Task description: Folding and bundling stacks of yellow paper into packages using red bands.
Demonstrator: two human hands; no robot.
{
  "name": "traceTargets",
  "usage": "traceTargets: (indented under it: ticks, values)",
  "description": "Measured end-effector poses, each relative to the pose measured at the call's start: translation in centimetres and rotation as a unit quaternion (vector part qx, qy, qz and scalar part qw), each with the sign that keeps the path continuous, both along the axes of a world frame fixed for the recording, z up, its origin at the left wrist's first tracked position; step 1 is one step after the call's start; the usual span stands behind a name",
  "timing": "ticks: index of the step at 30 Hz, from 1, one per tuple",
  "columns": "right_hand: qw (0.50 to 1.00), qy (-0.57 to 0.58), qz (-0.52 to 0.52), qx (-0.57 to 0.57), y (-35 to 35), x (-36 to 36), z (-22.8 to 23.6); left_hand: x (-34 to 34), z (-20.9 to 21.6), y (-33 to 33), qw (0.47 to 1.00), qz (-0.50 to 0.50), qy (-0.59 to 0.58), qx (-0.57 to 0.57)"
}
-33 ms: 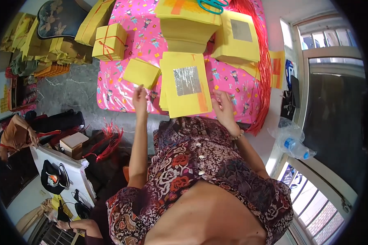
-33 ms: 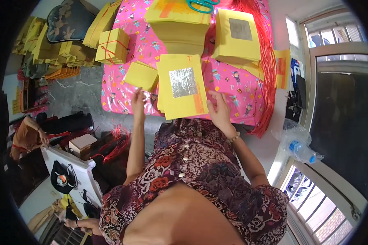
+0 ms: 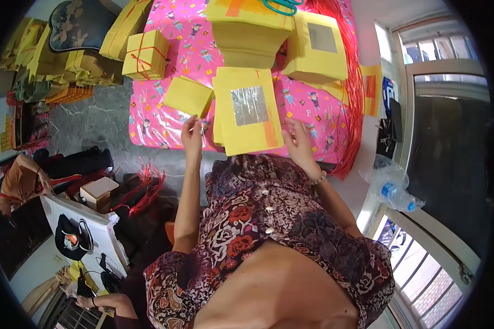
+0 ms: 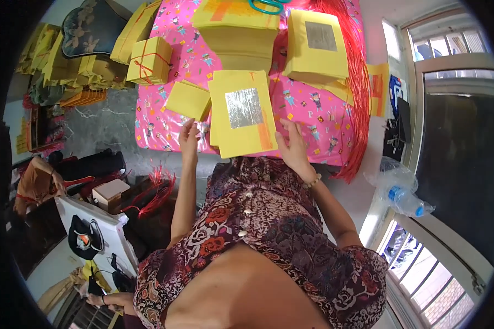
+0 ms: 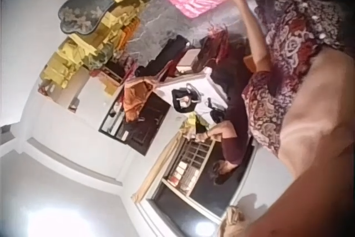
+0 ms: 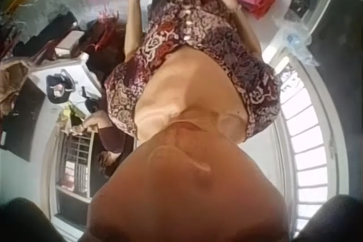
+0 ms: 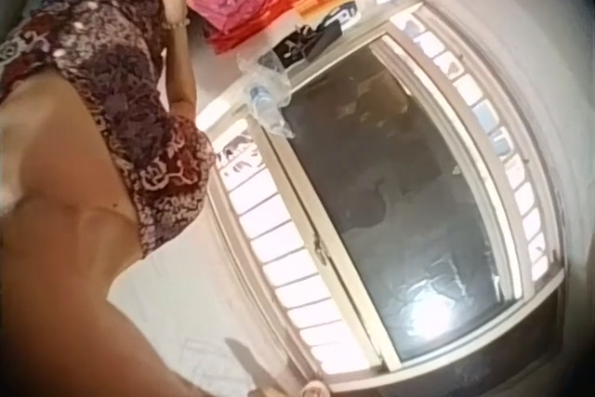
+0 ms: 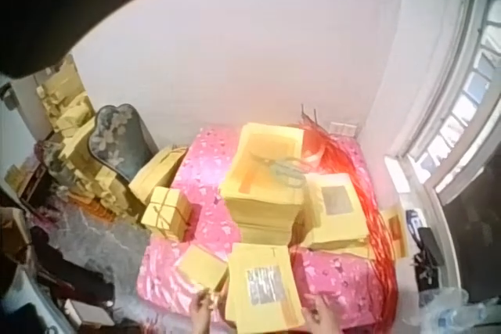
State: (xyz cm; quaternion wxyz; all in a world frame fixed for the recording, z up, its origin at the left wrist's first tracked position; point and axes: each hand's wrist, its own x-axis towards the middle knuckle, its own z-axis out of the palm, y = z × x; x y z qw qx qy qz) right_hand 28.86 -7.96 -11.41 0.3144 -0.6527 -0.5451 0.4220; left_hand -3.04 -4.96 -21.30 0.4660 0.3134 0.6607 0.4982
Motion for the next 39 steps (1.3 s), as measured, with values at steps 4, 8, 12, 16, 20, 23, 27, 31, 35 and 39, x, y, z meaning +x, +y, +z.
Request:
traceTargets:
  ticks: [4, 8, 12, 16, 20, 23, 27, 31, 35, 39]
  values:
    - [0.991, 0.093, 0.013, -0.099, 0.4, -0.2, -3.9, 4.0, 4.0, -2.6, 0.985, -0.019, 0.159, 0.060]
    - [0.972, 0.168, 0.018, -0.163, 0.9, -0.7, -4.8, 6.3, 6.8, -3.7, 0.988, -0.031, 0.149, 0.030]
    - [0.961, 0.209, -0.001, -0.183, 1.5, -1.0, -4.2, 6.8, 9.1, -3.6, 0.900, -0.182, 0.351, 0.184]
    - [0.963, 0.198, 0.025, -0.180, 1.4, -0.3, -5.3, 6.9, 11.1, -3.2, 0.824, -0.352, 0.398, 0.198]
    - [0.992, 0.078, 0.053, -0.081, 0.6, 0.7, -5.2, 6.7, 11.3, -3.3, 0.811, -0.355, 0.420, 0.199]
    - [0.994, 0.023, 0.099, -0.052, -0.1, 0.4, -1.8, 6.3, 10.4, -3.8, 0.807, -0.353, 0.435, 0.184]
    - [0.985, -0.064, 0.156, 0.038, -1.2, 0.1, -1.6, 6.8, 9.4, -4.3, 0.830, -0.317, 0.429, 0.166]
    - [0.982, -0.077, 0.170, 0.013, -1.0, -0.2, -0.8, 7.2, 9.3, -4.7, 0.850, -0.301, 0.404, 0.152]
    - [0.979, -0.078, 0.189, -0.005, -0.7, -0.4, 1.0, 7.4, 9.4, -4.8, 0.862, -0.286, 0.390, 0.151]
    - [0.968, -0.145, 0.204, -0.017, -1.2, -0.5, 0.8, 7.5, 9.3, -4.8, 0.866, -0.281, 0.385, 0.149]
